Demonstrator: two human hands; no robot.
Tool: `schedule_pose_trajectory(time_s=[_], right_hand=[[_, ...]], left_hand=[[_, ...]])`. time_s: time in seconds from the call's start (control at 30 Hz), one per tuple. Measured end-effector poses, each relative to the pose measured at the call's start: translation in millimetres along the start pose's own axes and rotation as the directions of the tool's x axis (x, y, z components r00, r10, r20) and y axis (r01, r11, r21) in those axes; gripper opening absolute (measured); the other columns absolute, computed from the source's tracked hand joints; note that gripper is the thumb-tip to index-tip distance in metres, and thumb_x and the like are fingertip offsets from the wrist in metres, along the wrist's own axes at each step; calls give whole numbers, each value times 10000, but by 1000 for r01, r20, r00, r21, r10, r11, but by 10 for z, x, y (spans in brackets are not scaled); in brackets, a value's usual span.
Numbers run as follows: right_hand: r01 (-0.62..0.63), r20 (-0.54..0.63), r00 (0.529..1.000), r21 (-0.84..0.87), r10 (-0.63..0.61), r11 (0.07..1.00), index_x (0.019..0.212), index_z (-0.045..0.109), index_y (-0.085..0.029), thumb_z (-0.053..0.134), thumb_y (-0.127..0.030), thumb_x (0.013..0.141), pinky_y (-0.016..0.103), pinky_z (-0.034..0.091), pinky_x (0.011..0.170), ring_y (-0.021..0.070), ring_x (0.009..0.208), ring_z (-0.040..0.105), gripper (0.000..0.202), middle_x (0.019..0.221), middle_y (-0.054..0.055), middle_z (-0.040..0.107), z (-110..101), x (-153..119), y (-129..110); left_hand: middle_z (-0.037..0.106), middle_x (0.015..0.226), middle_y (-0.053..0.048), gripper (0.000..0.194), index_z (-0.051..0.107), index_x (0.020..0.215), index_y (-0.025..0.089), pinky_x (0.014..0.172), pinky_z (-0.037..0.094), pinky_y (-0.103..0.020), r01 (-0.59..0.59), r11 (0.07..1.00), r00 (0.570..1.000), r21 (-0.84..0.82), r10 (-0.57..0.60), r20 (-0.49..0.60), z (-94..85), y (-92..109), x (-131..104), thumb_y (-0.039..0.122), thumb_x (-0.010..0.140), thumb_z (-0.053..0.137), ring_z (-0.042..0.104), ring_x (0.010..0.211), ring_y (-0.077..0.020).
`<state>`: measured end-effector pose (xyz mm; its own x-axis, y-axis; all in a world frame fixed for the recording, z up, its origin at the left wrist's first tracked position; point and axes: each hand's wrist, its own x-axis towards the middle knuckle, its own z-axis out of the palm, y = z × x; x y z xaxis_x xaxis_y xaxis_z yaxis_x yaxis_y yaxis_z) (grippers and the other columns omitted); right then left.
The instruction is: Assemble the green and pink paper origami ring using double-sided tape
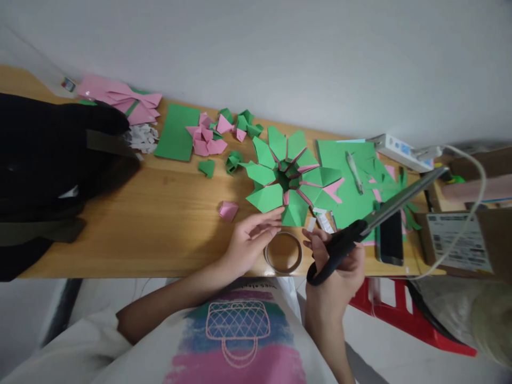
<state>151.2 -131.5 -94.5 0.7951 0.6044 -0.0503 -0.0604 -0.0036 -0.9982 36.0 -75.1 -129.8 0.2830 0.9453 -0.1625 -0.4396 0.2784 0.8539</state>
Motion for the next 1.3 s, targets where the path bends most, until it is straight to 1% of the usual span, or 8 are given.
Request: schedule_pose_trajectory(time_s=[0.13, 0.3, 0.43, 0.7, 0.87, 1.07, 1.17, 1.3], right_hand=[[62, -21, 998, -22, -62, 998, 1032, 560, -219, 832, -189, 691, 341, 612, 771, 176, 780, 759, 437, 885, -11, 773, 39, -1, 19], [82, 0, 997, 7, -82, 997, 1040, 563, -222, 822, -159, 707, 295, 617, 777, 152, 785, 761, 427, 890, -18, 780, 95, 15, 42], [86, 29, 996, 30, -87, 996, 1036, 572, -222, 811, -134, 717, 266, 613, 763, 138, 807, 757, 408, 877, -32, 773, 101, 33, 48], [125, 78, 989, 21, -126, 992, 1030, 572, -221, 797, -104, 708, 272, 602, 772, 131, 807, 753, 410, 864, -41, 771, 140, 56, 31], [180, 8, 984, 14, -180, 984, 1012, 547, -227, 794, -85, 676, 273, 592, 747, 129, 775, 752, 441, 836, -50, 776, 268, 67, 12], [205, -4, 979, -13, -205, 979, 1026, 536, -229, 787, -74, 676, 253, 586, 754, 123, 797, 754, 458, 857, -40, 787, 298, 73, 14], [191, 10, 982, -4, -191, 982, 1039, 535, -232, 784, -78, 689, 244, 589, 754, 124, 816, 758, 457, 868, -38, 789, 284, 74, 22], [187, 19, 982, -9, -187, 982, 1045, 524, -235, 784, -90, 693, 261, 594, 767, 134, 821, 760, 461, 872, -33, 787, 272, 77, 37]], left_hand=[[786, 1006, -24, 317, 773, 1042, 273, 871, 569, -255, 19, 1000, 999, -12, -20, -35, 37, 15, 7, 140, 755, 743, 714, 910, -136], [769, 1090, -44, 278, 789, 983, 249, 879, 552, -272, 164, 969, 983, -186, -177, -55, 63, -30, 16, 208, 709, 808, 708, 951, -159], [770, 1089, -51, 263, 797, 923, 232, 877, 551, -274, 198, 956, 975, -219, -215, -60, 66, -51, 43, 232, 666, 850, 714, 928, -157], [782, 1038, -65, 245, 793, 949, 207, 922, 580, -330, 114, 992, 993, -50, -113, 22, 44, 56, 77, 252, 711, 827, 742, 919, -193], [778, 1040, -58, 176, 791, 963, 212, 932, 579, -305, 25, 998, 1000, 59, -26, 14, 90, 99, 84, 217, 795, 740, 733, 1004, -205], [799, 895, -56, 215, 797, 965, 211, 733, 596, -246, -87, 968, 996, 234, 92, -10, 74, 46, 97, 154, 782, 699, 738, 786, -167], [799, 843, -49, 205, 803, 936, 217, 672, 584, -236, -91, 969, 996, 230, 89, 18, 70, 35, 123, 155, 779, 688, 728, 717, -158], [799, 914, -40, 184, 807, 906, 227, 795, 589, -270, -77, 979, 995, 188, 63, 77, 61, 48, 170, 164, 761, 712, 745, 836, -183]])
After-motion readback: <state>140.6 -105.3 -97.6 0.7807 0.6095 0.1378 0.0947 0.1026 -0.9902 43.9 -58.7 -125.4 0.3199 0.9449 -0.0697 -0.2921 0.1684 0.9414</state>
